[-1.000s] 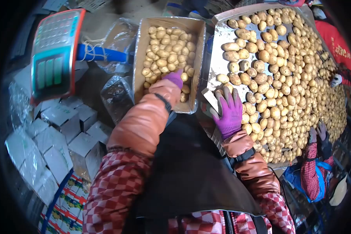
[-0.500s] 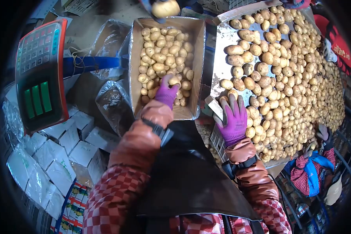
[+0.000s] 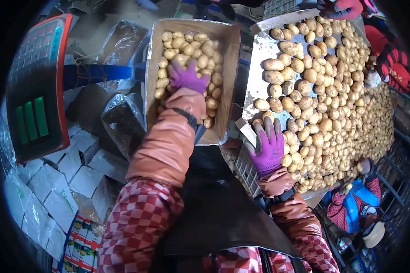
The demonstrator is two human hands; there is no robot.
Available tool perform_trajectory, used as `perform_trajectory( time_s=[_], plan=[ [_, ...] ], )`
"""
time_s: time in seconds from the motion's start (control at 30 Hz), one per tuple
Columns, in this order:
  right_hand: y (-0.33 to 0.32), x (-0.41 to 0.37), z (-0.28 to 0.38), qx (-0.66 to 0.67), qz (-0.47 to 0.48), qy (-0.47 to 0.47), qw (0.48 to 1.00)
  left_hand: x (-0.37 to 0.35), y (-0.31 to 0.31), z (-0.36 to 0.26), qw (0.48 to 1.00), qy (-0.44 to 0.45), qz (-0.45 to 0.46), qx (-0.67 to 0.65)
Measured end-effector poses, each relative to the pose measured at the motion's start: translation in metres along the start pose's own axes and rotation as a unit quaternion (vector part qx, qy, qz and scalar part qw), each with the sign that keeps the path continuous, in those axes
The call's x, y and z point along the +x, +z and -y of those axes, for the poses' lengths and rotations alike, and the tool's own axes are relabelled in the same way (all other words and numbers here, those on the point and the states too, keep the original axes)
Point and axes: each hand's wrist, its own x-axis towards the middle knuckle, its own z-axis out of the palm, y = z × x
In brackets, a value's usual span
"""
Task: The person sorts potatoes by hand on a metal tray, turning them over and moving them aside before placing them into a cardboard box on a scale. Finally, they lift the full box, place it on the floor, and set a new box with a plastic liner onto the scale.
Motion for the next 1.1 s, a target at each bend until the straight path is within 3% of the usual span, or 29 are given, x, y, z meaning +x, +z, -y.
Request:
perform_trajectory(
  time_s=[0.1, 0.3, 0.37, 0.47, 0.53, 0.57, 0.63, 0.73, 0.83, 0.97, 1.07, 1.1],
  plan=[
    [0.003, 0.0, 0.005, 0.014, -0.018, -0.013, 1.0, -0.07, 0.032, 0.009, 0.975, 0.155, 0.101, 0.123],
    [0.001, 0.0, 0.006, 0.019, -0.007, -0.016, 1.0, -0.144, -0.004, 0.066, 0.94, 0.225, 0.213, 0.145],
    [0.001, 0.001, 0.005, 0.028, -0.011, -0.018, 0.999, -0.148, 0.001, 0.103, 0.943, 0.13, 0.305, -0.019],
    [0.001, -0.002, 0.006, 0.02, -0.002, -0.006, 1.0, -0.13, -0.028, 0.103, 0.935, 0.003, 0.354, 0.031],
    [-0.001, -0.001, 0.007, 0.019, 0.0, -0.005, 1.0, -0.109, -0.035, 0.098, 0.973, 0.185, 0.127, 0.053],
    [-0.001, -0.001, 0.007, 0.018, -0.003, -0.006, 1.0, -0.093, -0.037, 0.094, 0.96, 0.274, 0.01, 0.061],
    [-0.001, -0.002, 0.007, 0.015, -0.007, -0.005, 1.0, -0.053, -0.047, 0.061, 0.937, 0.308, 0.008, 0.165],
    [-0.001, -0.001, 0.007, 0.019, -0.018, -0.003, 1.0, -0.015, 0.034, 0.08, 0.868, 0.331, -0.068, 0.365],
    [-0.005, 0.001, 0.009, 0.012, -0.006, 0.007, 1.0, -0.003, 0.042, 0.056, 0.869, 0.258, 0.096, 0.411],
    [-0.001, -0.001, 0.007, 0.011, -0.015, 0.019, 1.0, 0.007, 0.03, 0.054, 0.83, 0.322, 0.108, 0.442],
    [-0.005, -0.001, 0.007, 0.019, -0.018, 0.024, 0.999, -0.009, -0.025, 0.041, 0.886, 0.341, 0.113, 0.295],
    [-0.005, -0.002, 0.007, 0.021, -0.017, 0.025, 0.999, -0.018, -0.037, 0.04, 0.927, 0.298, 0.098, 0.205]
  ],
)
